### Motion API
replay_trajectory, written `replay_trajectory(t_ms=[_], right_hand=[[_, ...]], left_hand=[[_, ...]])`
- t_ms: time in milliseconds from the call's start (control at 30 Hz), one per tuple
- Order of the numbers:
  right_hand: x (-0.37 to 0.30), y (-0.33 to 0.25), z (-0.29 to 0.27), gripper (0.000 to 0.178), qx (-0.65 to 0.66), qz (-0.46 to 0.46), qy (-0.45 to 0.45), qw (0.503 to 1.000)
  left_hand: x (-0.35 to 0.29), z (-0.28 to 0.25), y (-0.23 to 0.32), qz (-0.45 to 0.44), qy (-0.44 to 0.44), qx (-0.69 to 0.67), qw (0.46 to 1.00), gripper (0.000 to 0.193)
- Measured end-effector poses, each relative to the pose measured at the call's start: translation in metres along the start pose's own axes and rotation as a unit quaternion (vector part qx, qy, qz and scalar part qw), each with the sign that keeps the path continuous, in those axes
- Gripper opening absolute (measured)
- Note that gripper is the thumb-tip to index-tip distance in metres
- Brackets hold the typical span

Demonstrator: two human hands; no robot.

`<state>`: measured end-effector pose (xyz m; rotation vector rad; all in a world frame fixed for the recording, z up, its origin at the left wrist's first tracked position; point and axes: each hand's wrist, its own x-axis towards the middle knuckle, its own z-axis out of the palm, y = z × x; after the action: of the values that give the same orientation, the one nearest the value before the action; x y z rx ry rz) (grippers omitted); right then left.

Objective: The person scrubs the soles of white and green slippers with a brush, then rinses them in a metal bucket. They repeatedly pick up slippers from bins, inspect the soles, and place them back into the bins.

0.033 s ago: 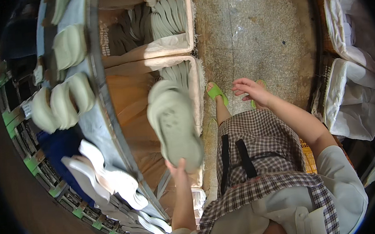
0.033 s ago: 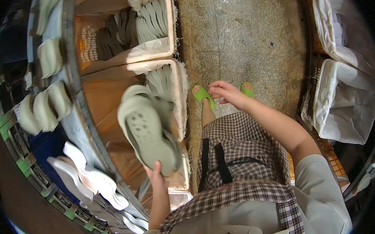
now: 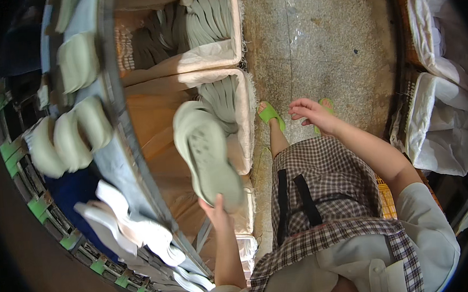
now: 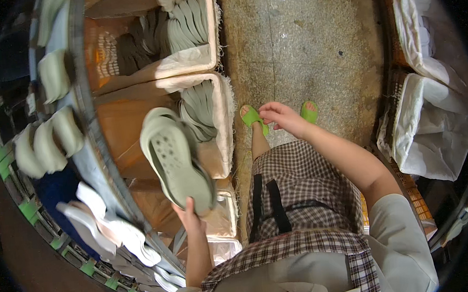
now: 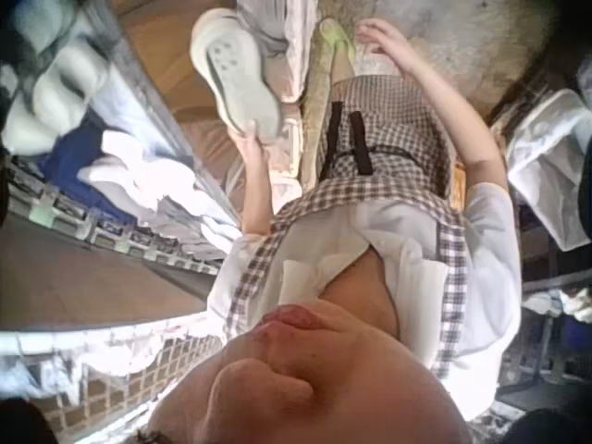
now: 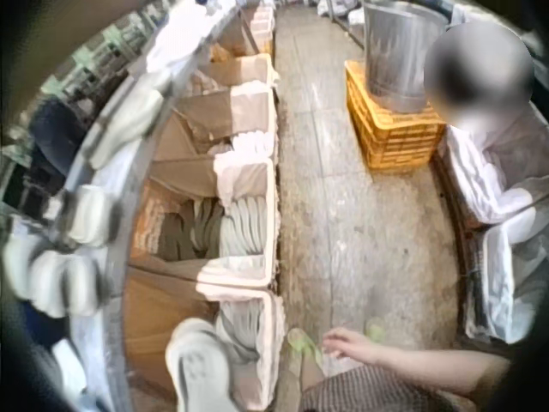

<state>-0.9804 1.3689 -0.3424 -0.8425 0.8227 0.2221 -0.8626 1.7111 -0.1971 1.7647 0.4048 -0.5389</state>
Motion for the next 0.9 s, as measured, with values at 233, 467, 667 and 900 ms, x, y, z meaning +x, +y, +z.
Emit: replay_trajectory(t_ms=[233,467,667,900], right_hand=[[0.100,0.034,0.020,0.029,-0.268,-0.183,-0.015,0.946],[0.213,0.046,0.059,0.028,-0.364,-0.539,-0.002,0.760],[0.238,0.028,0.068,0.029,-0.526,-0.519,0.119,0.663],[0.232,0.026,0.062,0.024,-0.575,-0.477,0.137,0.651]], left_hand=[[0.271,-0.072,-0.084,0.093,0.250,0.375,0.888,0.078],[0.486,-0.096,-0.133,0.401,0.149,0.601,0.675,0.073],[0.556,-0.083,-0.216,0.119,0.239,0.651,0.711,0.076],[0.550,-0.062,-0.212,0.359,0.112,0.563,0.736,0.085]])
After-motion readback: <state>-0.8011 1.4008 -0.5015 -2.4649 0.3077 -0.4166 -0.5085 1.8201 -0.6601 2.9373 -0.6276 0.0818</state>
